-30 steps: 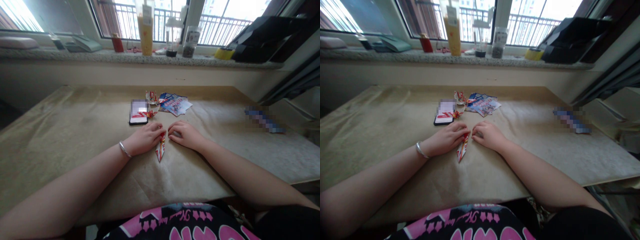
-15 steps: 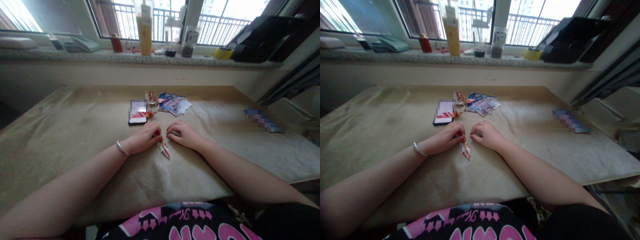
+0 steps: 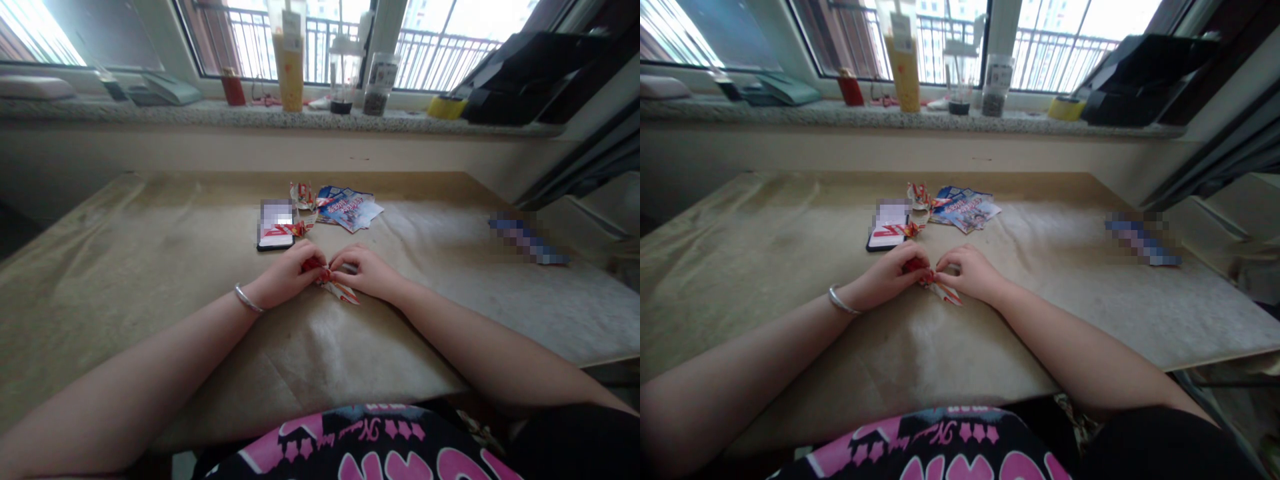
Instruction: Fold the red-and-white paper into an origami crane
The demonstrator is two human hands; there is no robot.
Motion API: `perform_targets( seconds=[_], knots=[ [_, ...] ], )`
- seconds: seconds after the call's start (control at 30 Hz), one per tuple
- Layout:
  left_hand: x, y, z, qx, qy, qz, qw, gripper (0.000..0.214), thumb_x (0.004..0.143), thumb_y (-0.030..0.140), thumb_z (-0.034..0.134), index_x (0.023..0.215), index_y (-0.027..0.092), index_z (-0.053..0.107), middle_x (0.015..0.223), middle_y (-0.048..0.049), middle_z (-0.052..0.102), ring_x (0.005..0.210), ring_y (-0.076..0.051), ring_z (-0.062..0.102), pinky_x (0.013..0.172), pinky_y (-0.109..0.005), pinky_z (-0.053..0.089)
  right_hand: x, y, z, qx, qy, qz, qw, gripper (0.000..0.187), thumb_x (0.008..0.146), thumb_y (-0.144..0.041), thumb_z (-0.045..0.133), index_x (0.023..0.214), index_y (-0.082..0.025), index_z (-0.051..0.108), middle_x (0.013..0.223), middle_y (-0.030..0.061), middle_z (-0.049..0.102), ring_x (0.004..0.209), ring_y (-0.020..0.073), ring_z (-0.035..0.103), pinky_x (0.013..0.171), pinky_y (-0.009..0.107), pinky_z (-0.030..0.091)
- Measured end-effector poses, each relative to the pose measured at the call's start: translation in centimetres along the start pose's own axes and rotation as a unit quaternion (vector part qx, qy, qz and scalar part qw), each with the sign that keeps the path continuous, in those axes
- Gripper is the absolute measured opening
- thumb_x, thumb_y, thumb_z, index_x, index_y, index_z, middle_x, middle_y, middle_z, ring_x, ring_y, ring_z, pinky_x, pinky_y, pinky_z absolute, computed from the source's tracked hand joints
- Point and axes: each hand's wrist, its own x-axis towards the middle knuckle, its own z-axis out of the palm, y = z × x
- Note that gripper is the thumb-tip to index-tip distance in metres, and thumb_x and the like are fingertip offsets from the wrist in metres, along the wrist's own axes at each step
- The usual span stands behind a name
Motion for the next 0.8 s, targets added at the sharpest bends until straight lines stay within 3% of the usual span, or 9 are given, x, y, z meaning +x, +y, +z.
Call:
perform_targets(
  seconds=[0.23, 0.37, 0.53, 0.8],
  knots=[
    [0.0, 0.2, 0.0, 0.014, 0.048, -0.005, 0.999, 0.020, 0.082, 0.019, 0.053, 0.102, 0.016, 0.056, 0.095, -0.0048, 0.056, 0.082, -0.013, 0.055, 0.073, -0.027, 0.049, 0.0, -0.6, 0.2, 0.019, 0.031, 0.101, 0.994, 0.006, 0.072, -0.018, 0.060, 0.076, -0.016, 0.064, 0.071, 0.0009, 0.064, 0.066, 0.0120, 0.056, 0.062, 0.023, 0.042],
    [0.0, -0.1, 0.2, -0.001, 0.030, -0.027, 0.999, 0.022, 0.085, 0.022, 0.052, 0.106, 0.015, 0.056, 0.097, -0.0060, 0.061, 0.084, -0.014, 0.059, 0.074, -0.028, 0.050, -0.1, -0.4, 0.2, 0.039, 0.040, 0.116, 0.992, 0.006, 0.073, -0.019, 0.056, 0.078, -0.017, 0.060, 0.064, -0.0024, 0.059, 0.055, 0.0090, 0.051, 0.053, 0.020, 0.038],
    [-0.2, -0.1, 0.0, 0.046, 0.001, 0.023, 0.999, 0.015, 0.087, 0.025, 0.051, 0.094, 0.017, 0.062, 0.086, -0.0041, 0.061, 0.080, -0.014, 0.056, 0.071, -0.026, 0.047, -0.3, -0.2, -0.1, -0.002, 0.040, 0.042, 0.998, 0.008, 0.072, -0.016, 0.056, 0.079, -0.018, 0.059, 0.077, 0.0007, 0.064, 0.067, 0.0113, 0.056, 0.061, 0.022, 0.042],
    [-0.3, 0.7, -0.8, 0.080, -0.087, 0.122, 0.985, 0.014, 0.085, 0.025, 0.053, 0.091, 0.017, 0.062, 0.086, -0.0051, 0.060, 0.079, -0.014, 0.055, 0.070, -0.025, 0.043, -0.6, -0.1, -1.0, 0.003, -0.043, -0.092, 0.995, 0.012, 0.068, -0.010, 0.058, 0.076, -0.020, 0.056, 0.083, 0.0025, 0.066, 0.079, 0.0149, 0.059, 0.076, 0.027, 0.045]
  ],
)
